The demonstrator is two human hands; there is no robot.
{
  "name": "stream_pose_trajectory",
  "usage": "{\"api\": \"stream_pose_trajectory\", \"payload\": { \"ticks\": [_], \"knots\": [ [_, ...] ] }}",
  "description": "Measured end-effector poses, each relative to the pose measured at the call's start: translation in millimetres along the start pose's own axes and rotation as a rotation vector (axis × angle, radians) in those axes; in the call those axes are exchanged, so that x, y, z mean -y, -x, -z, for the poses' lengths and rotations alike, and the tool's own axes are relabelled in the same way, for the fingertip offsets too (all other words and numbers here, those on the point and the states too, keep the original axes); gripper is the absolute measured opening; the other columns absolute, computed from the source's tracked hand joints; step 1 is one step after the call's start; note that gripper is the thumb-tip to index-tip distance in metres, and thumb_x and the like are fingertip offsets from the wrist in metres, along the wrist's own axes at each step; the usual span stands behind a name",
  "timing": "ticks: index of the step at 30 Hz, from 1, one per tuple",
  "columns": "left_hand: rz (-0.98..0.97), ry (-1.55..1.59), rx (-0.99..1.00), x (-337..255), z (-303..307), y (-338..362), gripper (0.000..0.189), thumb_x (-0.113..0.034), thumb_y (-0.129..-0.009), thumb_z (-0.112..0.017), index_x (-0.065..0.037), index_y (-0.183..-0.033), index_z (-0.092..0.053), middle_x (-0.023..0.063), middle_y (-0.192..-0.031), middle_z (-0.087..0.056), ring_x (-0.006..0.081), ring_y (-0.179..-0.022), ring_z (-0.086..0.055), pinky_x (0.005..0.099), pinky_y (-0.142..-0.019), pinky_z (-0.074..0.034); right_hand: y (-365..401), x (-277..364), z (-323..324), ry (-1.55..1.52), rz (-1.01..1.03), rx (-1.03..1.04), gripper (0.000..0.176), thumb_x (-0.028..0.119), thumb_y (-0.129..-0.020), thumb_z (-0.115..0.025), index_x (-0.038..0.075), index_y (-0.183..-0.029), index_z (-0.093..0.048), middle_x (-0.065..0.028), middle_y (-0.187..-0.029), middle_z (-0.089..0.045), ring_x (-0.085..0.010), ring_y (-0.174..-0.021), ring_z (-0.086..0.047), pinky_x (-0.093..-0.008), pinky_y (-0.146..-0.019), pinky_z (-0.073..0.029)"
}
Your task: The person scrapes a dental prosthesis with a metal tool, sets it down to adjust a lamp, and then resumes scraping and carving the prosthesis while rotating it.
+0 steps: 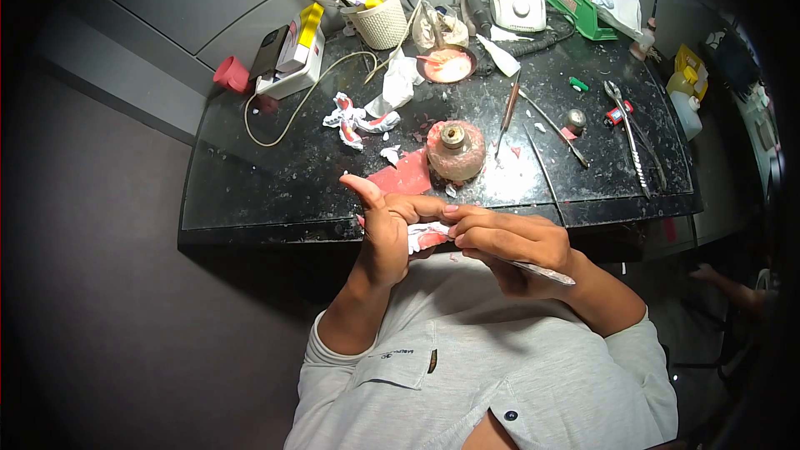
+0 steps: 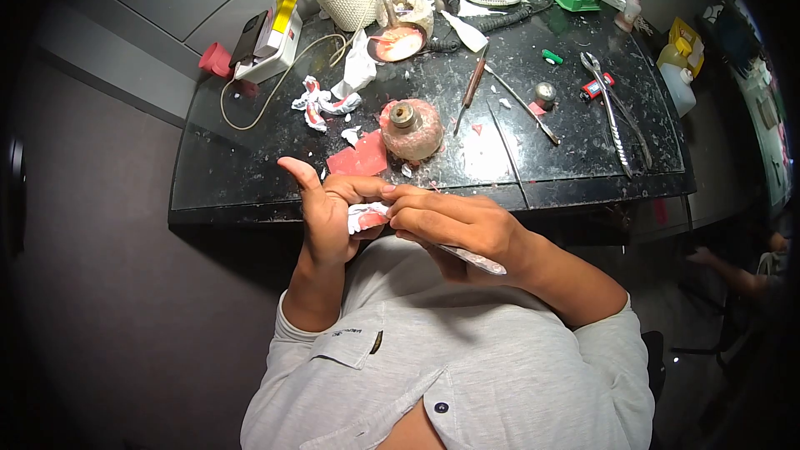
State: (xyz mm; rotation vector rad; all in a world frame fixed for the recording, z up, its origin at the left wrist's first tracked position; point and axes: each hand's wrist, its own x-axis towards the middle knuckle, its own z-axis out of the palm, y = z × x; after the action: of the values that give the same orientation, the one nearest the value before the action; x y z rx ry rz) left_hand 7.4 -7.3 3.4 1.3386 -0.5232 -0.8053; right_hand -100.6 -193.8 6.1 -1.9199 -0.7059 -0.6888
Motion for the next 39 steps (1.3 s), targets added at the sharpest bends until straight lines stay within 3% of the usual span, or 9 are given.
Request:
{"api": "stream_pose_trajectory", "payload": {
  "ticks": [1, 4, 7, 16, 23, 25, 29, 31, 39],
  "knots": [
    [0.023, -0.014, -0.047, 0, 0, 0, 0.141, -0.099, -0.071, 0.008, 0.015, -0.101, -0.070, 0.0060, -0.062, -0.062, 0.0059, -0.042, -0.040, 0.0191, -0.040, -0.029, 1, 0, 0, -0.018, -0.016, -0.005, 0.026, -0.016, -0.078, -0.072, -0.008, -0.102, -0.068, -0.0206, -0.105, -0.072, -0.0357, -0.108, -0.072, -0.0400, -0.093, -0.060],
    [0.120, 0.078, -0.064, -8, -5, 2, 0.140, -0.100, -0.072, 0.006, 0.015, -0.101, -0.069, 0.0060, -0.060, -0.062, 0.0061, -0.041, -0.039, 0.0195, -0.038, -0.028, 1, 2, -1, -0.038, -0.029, -0.013, 0.026, -0.016, -0.078, -0.072, -0.008, -0.102, -0.068, -0.0212, -0.105, -0.072, -0.0360, -0.108, -0.072, -0.0405, -0.093, -0.060],
    [0.092, 0.120, -0.059, -2, -3, 0, 0.140, -0.100, -0.073, 0.005, 0.016, -0.102, -0.069, 0.0060, -0.060, -0.061, 0.0061, -0.040, -0.038, 0.0196, -0.037, -0.026, 0, 3, 0, -0.039, -0.024, -0.013, 0.025, -0.017, -0.079, -0.071, -0.009, -0.102, -0.068, -0.0214, -0.105, -0.072, -0.0361, -0.108, -0.072, -0.0411, -0.093, -0.060],
    [0.055, 0.129, -0.127, 2, -5, 0, 0.135, -0.098, -0.074, 0.005, 0.012, -0.095, -0.070, 0.0056, -0.060, -0.061, 0.0060, -0.042, -0.040, 0.0190, -0.040, -0.028, -2, 7, -3, -0.047, -0.048, -0.046, 0.019, -0.014, -0.082, -0.071, -0.007, -0.100, -0.068, -0.0214, -0.104, -0.073, -0.0363, -0.109, -0.072, -0.0415, -0.093, -0.060],
    [-0.011, 0.040, -0.062, 4, -2, -1, 0.135, -0.097, -0.075, 0.007, 0.013, -0.095, -0.069, 0.0044, -0.058, -0.059, 0.0057, -0.042, -0.038, 0.0189, -0.039, -0.027, -4, 6, -6, 0.005, -0.029, -0.058, 0.019, -0.010, -0.083, -0.073, -0.005, -0.101, -0.070, -0.0186, -0.103, -0.074, -0.0351, -0.108, -0.073, -0.0410, -0.093, -0.060],
    [-0.001, 0.030, 0.089, 6, 8, 0, 0.138, -0.090, -0.077, 0.018, 0.013, -0.104, -0.070, 0.0184, -0.090, -0.074, 0.0199, -0.088, -0.069, 0.0265, -0.091, -0.050, -4, 4, -7, 0.012, -0.011, -0.055, 0.018, -0.009, -0.083, -0.073, -0.005, -0.100, -0.070, -0.0179, -0.103, -0.075, -0.0349, -0.107, -0.073, -0.0413, -0.093, -0.060],
    [-0.074, -0.107, 0.064, 9, 1, -1, 0.139, -0.090, -0.075, 0.019, 0.012, -0.107, -0.070, 0.0178, -0.091, -0.075, 0.0199, -0.089, -0.069, 0.0268, -0.091, -0.050, -3, 1, -8, 0.026, 0.008, -0.051, 0.018, -0.007, -0.083, -0.074, -0.004, -0.100, -0.071, -0.0167, -0.102, -0.075, -0.0347, -0.107, -0.073, -0.0415, -0.092, -0.060],
    [-0.072, -0.171, -0.036, 10, -2, -1, 0.144, -0.093, -0.074, 0.015, 0.018, -0.108, -0.068, 0.0193, -0.090, -0.074, 0.0174, -0.078, -0.067, 0.0230, -0.078, -0.053, -3, 1, -8, 0.027, 0.009, -0.049, 0.018, -0.007, -0.082, -0.075, -0.004, -0.100, -0.071, -0.0165, -0.102, -0.075, -0.0347, -0.106, -0.073, -0.0412, -0.091, -0.061],
    [-0.094, -0.233, -0.042, 4, -6, -1, 0.140, -0.093, -0.076, 0.014, 0.016, -0.103, -0.070, 0.0113, -0.075, -0.070, 0.0124, -0.064, -0.059, 0.0193, -0.065, -0.046, -1, 0, -7, 0.025, -0.008, -0.035, 0.019, -0.008, -0.081, -0.075, -0.004, -0.099, -0.069, -0.0159, -0.098, -0.074, -0.0344, -0.103, -0.074, -0.0401, -0.089, -0.061]
  ]
}}
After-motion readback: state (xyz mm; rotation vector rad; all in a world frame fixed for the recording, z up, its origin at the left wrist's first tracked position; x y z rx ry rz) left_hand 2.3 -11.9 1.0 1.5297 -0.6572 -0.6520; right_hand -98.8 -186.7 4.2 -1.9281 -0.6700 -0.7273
